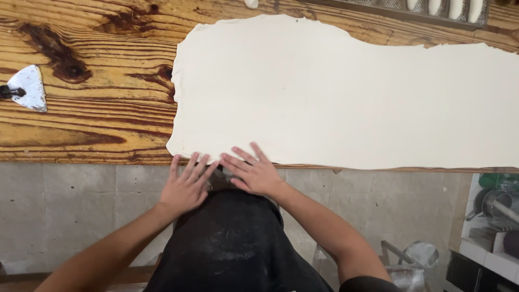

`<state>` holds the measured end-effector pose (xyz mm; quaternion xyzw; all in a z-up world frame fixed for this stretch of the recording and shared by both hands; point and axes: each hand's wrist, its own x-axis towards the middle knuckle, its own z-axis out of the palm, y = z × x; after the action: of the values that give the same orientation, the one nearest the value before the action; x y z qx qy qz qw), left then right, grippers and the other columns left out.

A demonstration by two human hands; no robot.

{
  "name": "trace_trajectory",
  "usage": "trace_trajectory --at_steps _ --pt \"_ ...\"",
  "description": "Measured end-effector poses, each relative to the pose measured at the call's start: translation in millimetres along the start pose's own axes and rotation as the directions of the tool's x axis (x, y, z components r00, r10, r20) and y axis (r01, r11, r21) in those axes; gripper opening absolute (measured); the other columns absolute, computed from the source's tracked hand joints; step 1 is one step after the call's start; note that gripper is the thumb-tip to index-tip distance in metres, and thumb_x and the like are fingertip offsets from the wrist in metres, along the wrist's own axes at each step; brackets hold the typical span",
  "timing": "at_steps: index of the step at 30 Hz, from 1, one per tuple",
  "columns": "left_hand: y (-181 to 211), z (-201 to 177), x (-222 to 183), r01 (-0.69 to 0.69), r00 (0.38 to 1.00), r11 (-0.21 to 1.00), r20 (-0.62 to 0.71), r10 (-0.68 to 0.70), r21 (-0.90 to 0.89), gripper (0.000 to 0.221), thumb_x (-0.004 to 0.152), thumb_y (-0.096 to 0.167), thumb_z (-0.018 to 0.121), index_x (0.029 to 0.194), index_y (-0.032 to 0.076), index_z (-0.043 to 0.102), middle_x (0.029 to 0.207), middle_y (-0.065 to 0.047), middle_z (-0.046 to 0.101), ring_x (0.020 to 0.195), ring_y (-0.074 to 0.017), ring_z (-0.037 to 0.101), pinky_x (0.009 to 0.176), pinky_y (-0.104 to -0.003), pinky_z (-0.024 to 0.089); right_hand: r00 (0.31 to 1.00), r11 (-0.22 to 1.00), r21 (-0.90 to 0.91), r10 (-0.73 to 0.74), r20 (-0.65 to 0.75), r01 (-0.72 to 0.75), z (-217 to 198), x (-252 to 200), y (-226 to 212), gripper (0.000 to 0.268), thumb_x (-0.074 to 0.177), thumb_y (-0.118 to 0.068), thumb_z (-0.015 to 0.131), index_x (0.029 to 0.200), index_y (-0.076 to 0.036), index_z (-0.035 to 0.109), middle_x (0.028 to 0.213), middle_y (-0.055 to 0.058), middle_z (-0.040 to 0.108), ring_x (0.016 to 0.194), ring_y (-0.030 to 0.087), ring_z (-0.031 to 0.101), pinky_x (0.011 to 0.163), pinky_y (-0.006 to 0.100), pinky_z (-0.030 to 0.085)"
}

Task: Cutting strips of dough and rolling them into cylinders to place on a baking tray

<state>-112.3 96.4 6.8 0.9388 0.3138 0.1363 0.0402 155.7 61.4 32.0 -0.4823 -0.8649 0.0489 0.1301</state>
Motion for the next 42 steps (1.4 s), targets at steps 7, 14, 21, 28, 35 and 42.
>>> trace_trajectory --at_steps 7,14,21,28,35,42 --pt "-3 -3 46 0.195 0.979 0.979 0.045 -0.198 0.061 0.079 0.088 0.048 0.048 0.163 0.025 0.037 0.167 -0.024 0.03 0.153 -0.0533 0.021 0.115 -0.077 0.013 0.938 0.964 -0.089 0.263 0.227 -0.249 0 28 38 0.068 0.105 -0.064 0.025 0.164 -0.032 0.028 0.171 -0.005 0.025 0.156 0.042 0.018 0.116 0.078 0.01" --pt "-22 8 17 0.161 0.984 0.985 0.062 -0.164 0.054 0.073 0.095 0.054 0.042 0.16 0.021 0.042 0.162 -0.02 0.04 0.153 -0.0375 0.033 0.124 -0.064 0.017 0.988 0.983 -0.106 0.153 0.024 -0.15 15 -49 50 0.067 0.103 -0.057 0.04 0.159 -0.021 0.04 0.163 0.002 0.042 0.15 0.026 0.039 0.12 0.056 0.03" --pt "-64 1 78 0.249 0.968 0.966 0.053 -0.245 -0.072 0.072 0.101 0.05 0.041 0.165 0.02 0.036 0.168 -0.026 0.03 0.156 -0.0484 0.019 0.119 -0.071 0.007 0.848 0.865 -0.183 0.496 0.185 -0.466 -26 -34 122 0.075 0.106 -0.055 0.027 0.166 -0.01 0.019 0.172 0.011 0.019 0.158 0.032 0.018 0.125 0.061 0.007" --pt "-8 -1 60 0.16 0.979 0.985 0.14 -0.15 -0.066 0.071 0.094 0.054 0.042 0.161 0.032 0.037 0.166 -0.014 0.035 0.157 -0.0453 0.02 0.118 -0.079 0.004 0.962 0.945 -0.191 0.272 0.014 -0.265 3 -111 94 0.073 0.1 -0.06 0.039 0.158 -0.016 0.042 0.162 0.004 0.043 0.148 0.023 0.041 0.123 0.045 0.032" --pt "-20 16 96 0.172 0.985 0.985 0.024 -0.171 -0.005 0.067 0.098 0.051 0.042 0.162 0.031 0.043 0.167 -0.014 0.04 0.156 -0.0467 0.023 0.111 -0.085 0.005 0.893 0.882 -0.228 0.441 0.088 -0.413 -29 -104 163 0.074 0.104 -0.057 0.034 0.162 -0.011 0.034 0.164 0.013 0.037 0.151 0.031 0.036 0.126 0.048 0.025" --pt "29 34 101 0.114 0.993 0.993 0.03 -0.113 -0.035 0.07 0.097 0.056 0.037 0.163 0.033 0.034 0.172 -0.009 0.024 0.158 -0.0392 0.005 0.112 -0.081 -0.001 0.967 0.954 -0.17 0.255 0.024 -0.247 -34 -134 145 0.069 0.104 -0.047 0.043 0.157 -0.002 0.039 0.158 0.022 0.044 0.144 0.037 0.045 0.118 0.052 0.036"
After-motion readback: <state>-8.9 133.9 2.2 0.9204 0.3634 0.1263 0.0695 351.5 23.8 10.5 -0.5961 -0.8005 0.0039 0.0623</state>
